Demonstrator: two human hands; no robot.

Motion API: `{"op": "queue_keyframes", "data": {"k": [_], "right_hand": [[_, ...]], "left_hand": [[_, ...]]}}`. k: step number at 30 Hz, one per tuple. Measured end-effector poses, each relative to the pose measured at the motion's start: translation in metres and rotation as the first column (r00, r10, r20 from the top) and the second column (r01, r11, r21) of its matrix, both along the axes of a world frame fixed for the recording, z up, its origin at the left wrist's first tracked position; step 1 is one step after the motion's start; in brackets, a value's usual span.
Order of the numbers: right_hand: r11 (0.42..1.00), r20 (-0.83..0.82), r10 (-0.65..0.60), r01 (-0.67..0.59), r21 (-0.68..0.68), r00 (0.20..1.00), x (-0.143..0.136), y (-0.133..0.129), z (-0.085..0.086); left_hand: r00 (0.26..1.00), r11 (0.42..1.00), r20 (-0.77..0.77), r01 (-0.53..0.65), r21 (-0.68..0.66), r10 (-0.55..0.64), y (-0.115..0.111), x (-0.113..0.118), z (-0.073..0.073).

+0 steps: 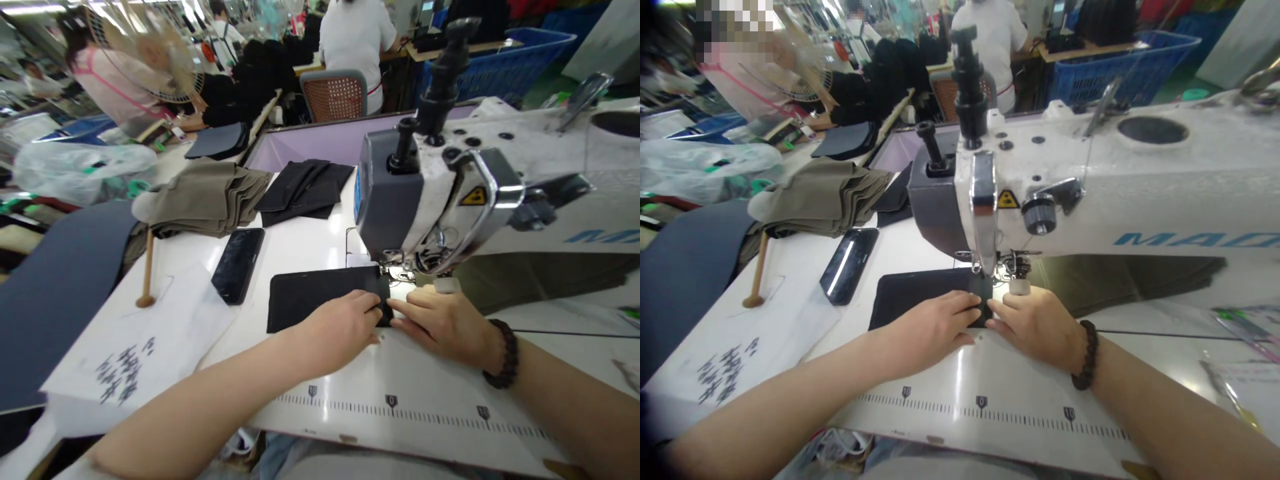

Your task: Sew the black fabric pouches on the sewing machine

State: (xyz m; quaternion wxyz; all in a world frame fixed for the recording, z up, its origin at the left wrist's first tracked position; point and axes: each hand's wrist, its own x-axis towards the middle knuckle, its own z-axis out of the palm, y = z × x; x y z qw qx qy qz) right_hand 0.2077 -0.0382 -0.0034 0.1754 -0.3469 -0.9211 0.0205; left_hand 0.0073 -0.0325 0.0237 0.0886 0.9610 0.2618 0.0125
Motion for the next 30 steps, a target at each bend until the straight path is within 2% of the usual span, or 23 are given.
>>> {"op": "queue_keyframes", "data": {"k": [2,5,12,19,24,30], "right_hand": [[0.998,0.014,0.06,-0.06,0.03,0.998,-0.001,-0.002,0.002],[0.99,0.008,0.127,-0.127,0.053,0.992,-0.003,-0.005,0.004],[0.982,0.018,0.18,-0.181,0.047,0.984,-0.004,-0.007,0.005],[0.991,0.033,0.117,-0.118,0.062,0.993,-0.003,-0.005,0.002],[0.999,0.072,0.033,-0.035,0.033,0.997,-0.002,-0.003,-0.002],[0.997,0.102,-0.069,0.065,0.036,0.992,-0.001,0.002,-0.007]], "left_hand": [[0.999,0.998,0.012,0.043,0.042,-0.044,-0.006,-0.002,-0.006],[0.998,0.997,0.047,0.045,0.059,-0.048,-0.01,-0.005,-0.012],[0.995,0.996,0.081,0.059,0.062,-0.064,-0.011,-0.008,-0.01],[0.997,0.999,0.076,0.032,0.032,-0.034,-0.005,-0.006,-0.009],[0.998,0.998,0.05,0.02,0.063,-0.023,0.006,-0.006,-0.011],[0.998,0.999,0.061,-0.005,0.038,0.003,0.021,-0.005,-0.014]]}}
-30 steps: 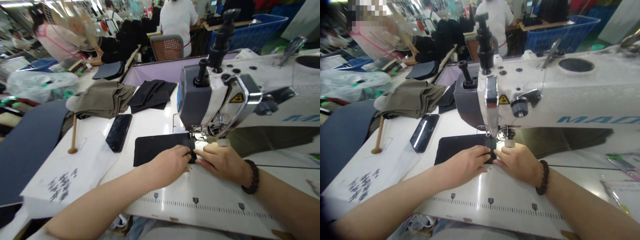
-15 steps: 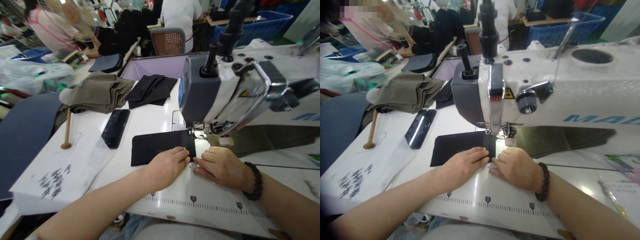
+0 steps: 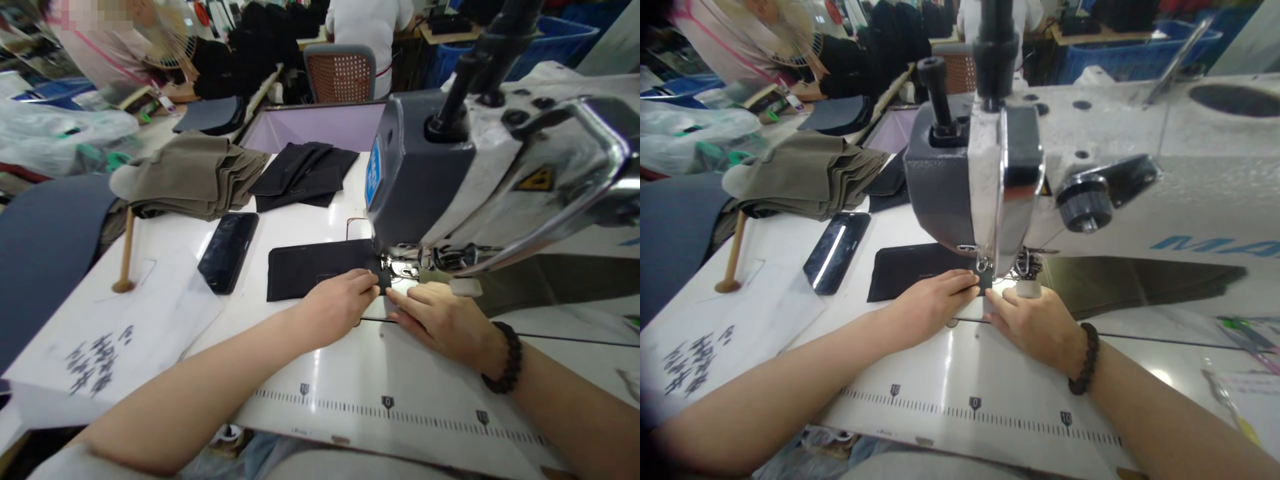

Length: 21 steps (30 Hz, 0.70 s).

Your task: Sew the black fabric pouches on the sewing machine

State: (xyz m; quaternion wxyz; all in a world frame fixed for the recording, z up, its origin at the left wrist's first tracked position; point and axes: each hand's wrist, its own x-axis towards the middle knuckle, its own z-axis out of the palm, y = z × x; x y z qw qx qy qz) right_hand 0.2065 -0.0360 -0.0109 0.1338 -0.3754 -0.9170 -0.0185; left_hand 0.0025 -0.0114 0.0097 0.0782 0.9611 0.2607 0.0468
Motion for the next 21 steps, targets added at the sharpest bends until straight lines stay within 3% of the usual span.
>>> {"op": "queue_keyframes", "data": {"k": [7,13,21], "right_hand": [[0.994,-0.008,-0.068,0.068,-0.081,0.998,0.001,0.005,-0.007],[0.989,0.005,-0.079,0.079,-0.121,0.997,0.001,0.005,-0.007],[0.983,-0.003,-0.094,0.092,-0.159,0.996,0.002,0.005,-0.008]], "left_hand": [[0.999,0.999,0.01,-0.034,-0.042,0.035,0.018,0.003,-0.003],[0.997,0.997,0.022,-0.076,0.026,0.075,0.031,0.005,-0.007],[0.995,0.996,0.07,-0.079,0.033,0.077,0.034,0.005,-0.012]]}}
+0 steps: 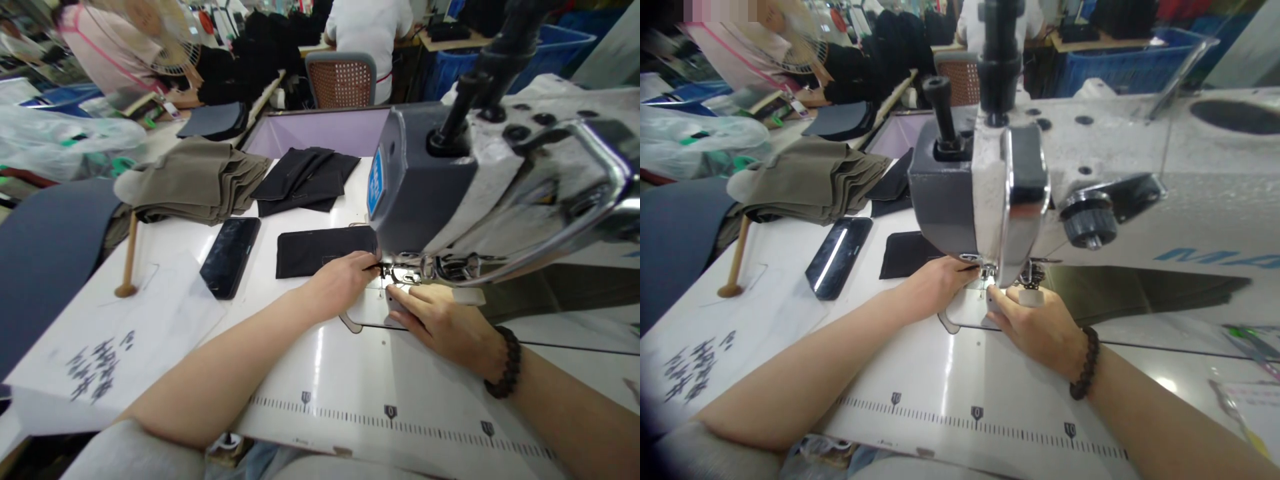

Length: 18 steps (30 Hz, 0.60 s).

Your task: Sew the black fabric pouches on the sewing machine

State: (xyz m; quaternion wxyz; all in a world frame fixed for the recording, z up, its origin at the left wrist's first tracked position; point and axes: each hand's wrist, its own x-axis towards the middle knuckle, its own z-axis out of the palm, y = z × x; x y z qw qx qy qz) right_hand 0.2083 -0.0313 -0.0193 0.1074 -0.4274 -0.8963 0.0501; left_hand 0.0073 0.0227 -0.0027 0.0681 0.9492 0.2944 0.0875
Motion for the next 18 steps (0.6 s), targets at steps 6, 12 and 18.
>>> {"op": "queue_keyframes", "data": {"k": [6,12,18], "right_hand": [[0.999,-0.027,0.013,-0.011,0.044,1.0,0.001,-0.001,-0.006],[0.985,-0.058,0.022,-0.012,0.172,0.998,0.003,-0.003,-0.018],[0.975,-0.041,0.069,-0.058,0.213,0.997,0.004,0.002,-0.015]], "left_hand": [[0.997,0.998,-0.056,-0.042,0.049,0.045,-0.013,0.002,0.012],[0.925,0.949,-0.211,-0.309,0.068,0.317,-0.011,0.0,0.01],[0.923,0.923,0.001,-0.384,-0.033,0.384,0.008,-0.02,0.03]]}}
